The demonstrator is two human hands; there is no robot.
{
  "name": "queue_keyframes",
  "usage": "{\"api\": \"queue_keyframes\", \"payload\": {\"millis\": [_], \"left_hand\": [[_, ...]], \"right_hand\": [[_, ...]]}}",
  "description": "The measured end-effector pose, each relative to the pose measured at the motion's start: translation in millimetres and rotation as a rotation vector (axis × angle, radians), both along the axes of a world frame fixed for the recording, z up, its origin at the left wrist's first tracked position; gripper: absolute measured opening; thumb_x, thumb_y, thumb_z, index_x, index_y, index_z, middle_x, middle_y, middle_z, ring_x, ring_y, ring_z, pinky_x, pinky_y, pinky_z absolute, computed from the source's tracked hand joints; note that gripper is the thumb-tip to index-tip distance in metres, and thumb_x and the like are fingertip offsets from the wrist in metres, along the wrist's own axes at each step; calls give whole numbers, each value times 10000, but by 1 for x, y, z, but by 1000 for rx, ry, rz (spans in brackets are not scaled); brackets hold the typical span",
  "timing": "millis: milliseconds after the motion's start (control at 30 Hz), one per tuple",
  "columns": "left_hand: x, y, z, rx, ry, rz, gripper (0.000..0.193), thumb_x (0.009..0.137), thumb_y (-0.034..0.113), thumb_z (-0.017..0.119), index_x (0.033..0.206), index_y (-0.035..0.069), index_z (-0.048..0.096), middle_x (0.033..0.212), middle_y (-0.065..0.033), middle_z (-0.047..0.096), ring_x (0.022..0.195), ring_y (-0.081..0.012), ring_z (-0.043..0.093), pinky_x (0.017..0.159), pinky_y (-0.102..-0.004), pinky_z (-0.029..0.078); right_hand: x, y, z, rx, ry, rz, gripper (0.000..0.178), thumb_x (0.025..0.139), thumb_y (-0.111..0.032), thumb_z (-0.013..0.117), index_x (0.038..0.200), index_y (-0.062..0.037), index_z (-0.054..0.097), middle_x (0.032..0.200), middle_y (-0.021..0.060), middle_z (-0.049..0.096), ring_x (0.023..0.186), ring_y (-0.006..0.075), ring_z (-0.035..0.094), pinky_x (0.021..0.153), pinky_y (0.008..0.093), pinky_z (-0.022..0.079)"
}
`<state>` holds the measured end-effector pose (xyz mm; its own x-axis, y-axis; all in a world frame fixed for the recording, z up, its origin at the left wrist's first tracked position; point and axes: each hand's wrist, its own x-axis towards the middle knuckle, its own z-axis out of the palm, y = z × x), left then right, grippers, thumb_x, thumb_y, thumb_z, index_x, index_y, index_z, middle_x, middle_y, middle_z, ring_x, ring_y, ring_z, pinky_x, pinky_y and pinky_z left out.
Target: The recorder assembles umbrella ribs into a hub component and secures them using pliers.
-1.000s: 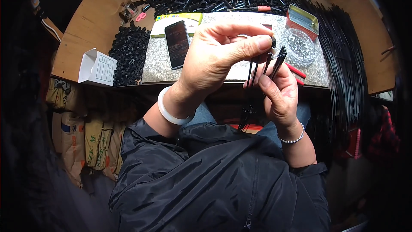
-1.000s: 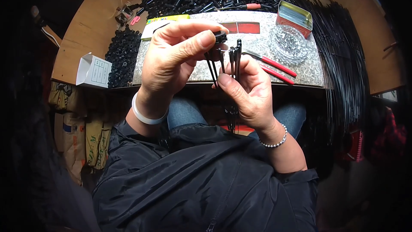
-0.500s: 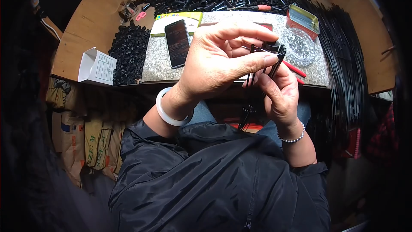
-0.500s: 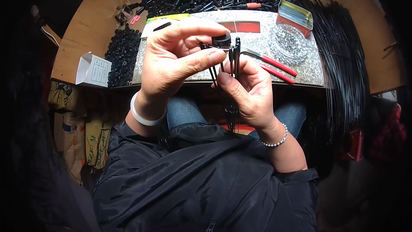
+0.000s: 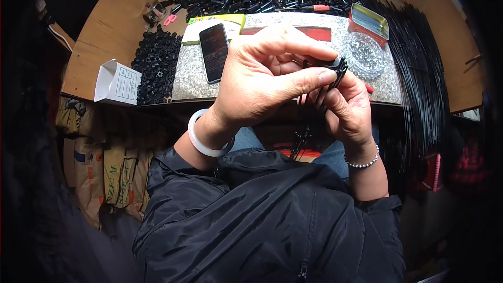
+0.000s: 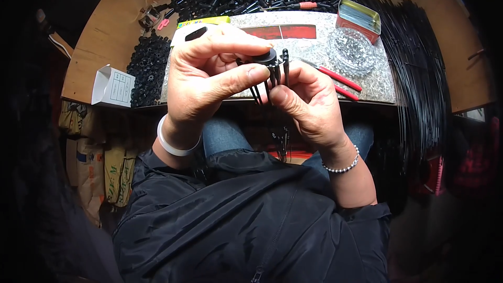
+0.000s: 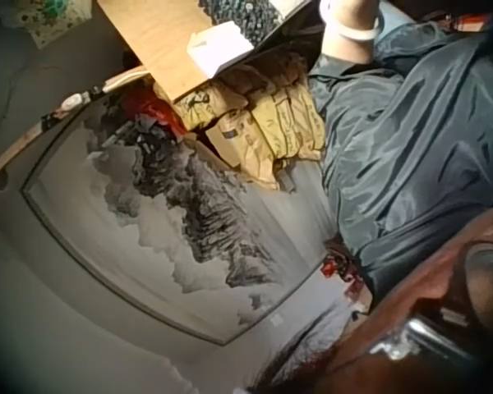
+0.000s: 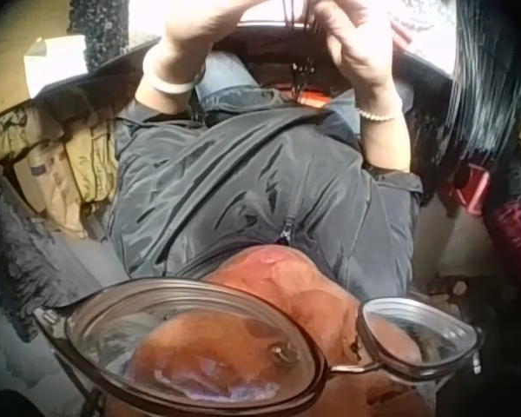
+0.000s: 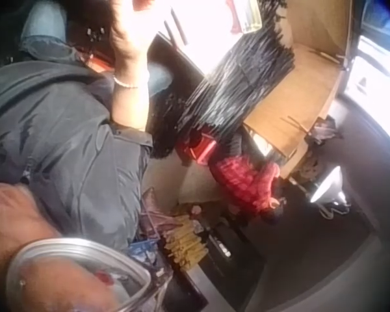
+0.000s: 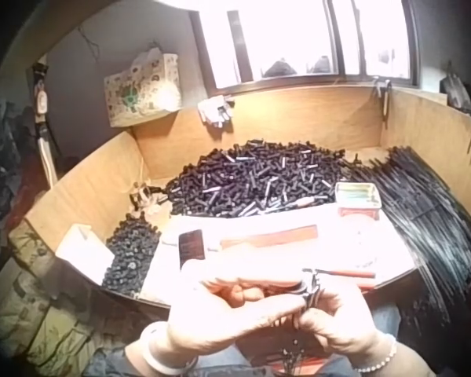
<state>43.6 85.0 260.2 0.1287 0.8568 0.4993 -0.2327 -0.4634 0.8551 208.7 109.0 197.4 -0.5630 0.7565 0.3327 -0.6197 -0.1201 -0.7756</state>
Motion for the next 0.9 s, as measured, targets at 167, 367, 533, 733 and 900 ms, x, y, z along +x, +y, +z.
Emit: {"api": "queue_keyframes", "payload": {"millis": [167, 367, 533, 733, 900], "left_hand": [[-2, -3, 1, -39, 68, -1, 249, 736, -93, 670, 979, -39, 655, 925, -138, 638, 866, -173, 632, 769, -263, 516], [-4, 0, -2, -29, 56, -155, 290, 745, -74, 666, 1030, -31, 647, 1033, -180, 643, 919, -197, 635, 820, -288, 512], [-3, 1, -5, -105, -101, -218, 728, 746, -27, 691, 1375, -28, 324, 1058, -189, 641, 979, -219, 632, 866, -315, 505], [-6, -3, 15, -49, 151, -23, 715, 715, -71, 710, 1344, -21, 376, 1163, -229, 567, 986, -244, 625, 842, -336, 531], [0, -9, 17, 289, 585, 299, 267, 768, -45, 669, 1033, -55, 640, 897, -107, 673, 759, -109, 652, 684, -209, 512]], "right_hand": [[1, -1, 2, -78, 43, 74, 195, 873, -168, 633, 982, -16, 579, 896, 59, 638, 848, 123, 605, 792, 276, 493], [2, 8, 0, -93, 68, 238, 276, 842, -216, 671, 993, -4, 578, 903, 99, 641, 803, 150, 621, 741, 292, 525], [2, 5, 4, -180, 28, 410, 358, 812, -248, 703, 1021, 9, 568, 792, 139, 642, 620, 156, 611, 566, 227, 501], [-9, -16, 19, 37, -83, -292, 156, 835, -53, 664, 818, -31, 511, 780, 86, 631, 607, 97, 600, 565, 209, 497], [-17, -17, 8, 138, 2, -360, 139, 846, -42, 649, 868, -16, 514, 857, 69, 632, 726, 80, 612, 643, 209, 504]]}}
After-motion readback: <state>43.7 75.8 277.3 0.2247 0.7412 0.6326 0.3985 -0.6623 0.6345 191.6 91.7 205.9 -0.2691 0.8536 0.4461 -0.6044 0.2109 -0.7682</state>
